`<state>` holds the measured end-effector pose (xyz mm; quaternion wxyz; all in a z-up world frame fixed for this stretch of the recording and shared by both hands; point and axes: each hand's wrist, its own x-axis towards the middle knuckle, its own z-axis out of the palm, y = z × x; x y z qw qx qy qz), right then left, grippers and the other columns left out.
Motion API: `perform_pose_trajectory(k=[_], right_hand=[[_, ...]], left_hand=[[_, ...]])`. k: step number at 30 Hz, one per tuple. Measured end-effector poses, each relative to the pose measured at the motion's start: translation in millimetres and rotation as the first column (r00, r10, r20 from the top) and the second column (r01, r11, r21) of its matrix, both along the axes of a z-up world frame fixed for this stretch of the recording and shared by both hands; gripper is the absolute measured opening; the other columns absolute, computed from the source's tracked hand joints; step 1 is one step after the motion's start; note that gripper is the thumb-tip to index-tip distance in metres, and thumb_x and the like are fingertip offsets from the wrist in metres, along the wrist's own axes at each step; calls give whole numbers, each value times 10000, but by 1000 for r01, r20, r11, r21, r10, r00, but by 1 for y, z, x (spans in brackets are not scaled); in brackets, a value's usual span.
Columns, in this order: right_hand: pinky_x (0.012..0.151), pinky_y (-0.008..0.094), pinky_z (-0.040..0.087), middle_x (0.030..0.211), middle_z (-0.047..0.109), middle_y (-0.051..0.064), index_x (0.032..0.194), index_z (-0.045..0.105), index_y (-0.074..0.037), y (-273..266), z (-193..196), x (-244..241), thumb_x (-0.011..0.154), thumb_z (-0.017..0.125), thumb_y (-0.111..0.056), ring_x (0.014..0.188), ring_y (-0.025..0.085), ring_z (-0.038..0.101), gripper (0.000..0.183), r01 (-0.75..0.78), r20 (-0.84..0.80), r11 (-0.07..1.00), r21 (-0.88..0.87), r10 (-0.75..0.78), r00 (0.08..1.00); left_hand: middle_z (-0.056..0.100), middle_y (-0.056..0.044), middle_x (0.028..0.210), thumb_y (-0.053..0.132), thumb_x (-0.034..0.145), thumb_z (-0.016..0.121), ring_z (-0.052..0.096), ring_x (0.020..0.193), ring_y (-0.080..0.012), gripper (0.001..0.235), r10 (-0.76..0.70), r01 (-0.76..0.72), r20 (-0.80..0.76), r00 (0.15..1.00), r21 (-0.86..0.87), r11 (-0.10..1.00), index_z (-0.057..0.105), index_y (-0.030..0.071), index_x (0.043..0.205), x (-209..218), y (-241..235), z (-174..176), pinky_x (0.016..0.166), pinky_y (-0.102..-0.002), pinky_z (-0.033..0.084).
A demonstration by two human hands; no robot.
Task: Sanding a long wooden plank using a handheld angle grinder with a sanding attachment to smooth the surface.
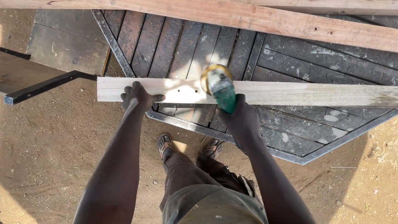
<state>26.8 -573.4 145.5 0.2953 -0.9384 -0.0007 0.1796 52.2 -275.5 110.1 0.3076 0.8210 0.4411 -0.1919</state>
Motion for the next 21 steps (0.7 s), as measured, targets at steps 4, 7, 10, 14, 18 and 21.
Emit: perform_pose_trajectory(k=[4, 7, 10, 14, 18, 21], right_hand=[[827, 700, 518, 1046, 684, 340, 1235, 459, -58, -68, -7, 1, 837, 726, -550, 994, 569, 667, 686, 200, -101, 976, -82, -208, 973], [894, 655, 506, 1106, 676, 296, 1280, 455, -94, -128, -19, 2, 814, 791, -484, 1078, 540, 645, 694, 411, -138, 910, -50, -414, 900], [903, 641, 495, 1105, 661, 246, 1265, 439, -126, -186, -36, 3, 836, 817, -485, 1069, 507, 650, 675, 525, -61, 847, -82, -530, 846], [887, 630, 477, 1040, 612, 224, 1255, 413, -56, -216, -45, 8, 896, 814, -496, 1031, 498, 646, 695, 595, 50, 803, -31, -593, 803], [867, 655, 449, 1023, 562, 263, 1243, 408, -4, -164, -31, -1, 920, 766, -415, 1062, 558, 607, 634, 583, 23, 809, 77, -586, 810], [870, 688, 478, 1061, 639, 318, 1231, 449, -7, -97, -9, -11, 840, 778, -408, 1086, 571, 616, 650, 502, -102, 865, 0, -500, 860]], left_hand=[[518, -177, 1393, 484, 687, 941, 533, 1301, -419, 842, -115, 117, -58, 992, 37, 992, 475, 113, 1282, 8, 9, -20, 1106, -517, 454], [517, -186, 1399, 503, 725, 910, 520, 1322, -396, 830, -10, 10, -34, 999, 0, 1000, 451, 113, 1296, 14, 2, -11, 1123, -483, 440], [515, -200, 1408, 532, 782, 862, 500, 1355, -362, 814, 142, -143, -11, 990, -57, 988, 414, 114, 1317, 15, -2, -14, 1150, -432, 419], [576, -163, 1320, 487, 732, 905, 526, 1306, -362, 702, -110, 114, -44, 993, 86, 990, 500, 134, 1185, 21, 11, -79, 1020, -531, 440], [654, -115, 1207, 430, 667, 959, 559, 1244, -364, 561, -381, 408, -151, 912, 243, 880, 611, 161, 1015, 26, 24, -146, 854, -658, 466], [706, -83, 1131, 391, 624, 995, 581, 1202, -364, 467, -524, 578, -245, 816, 328, 747, 685, 178, 901, 37, 25, -193, 743, -743, 484]])
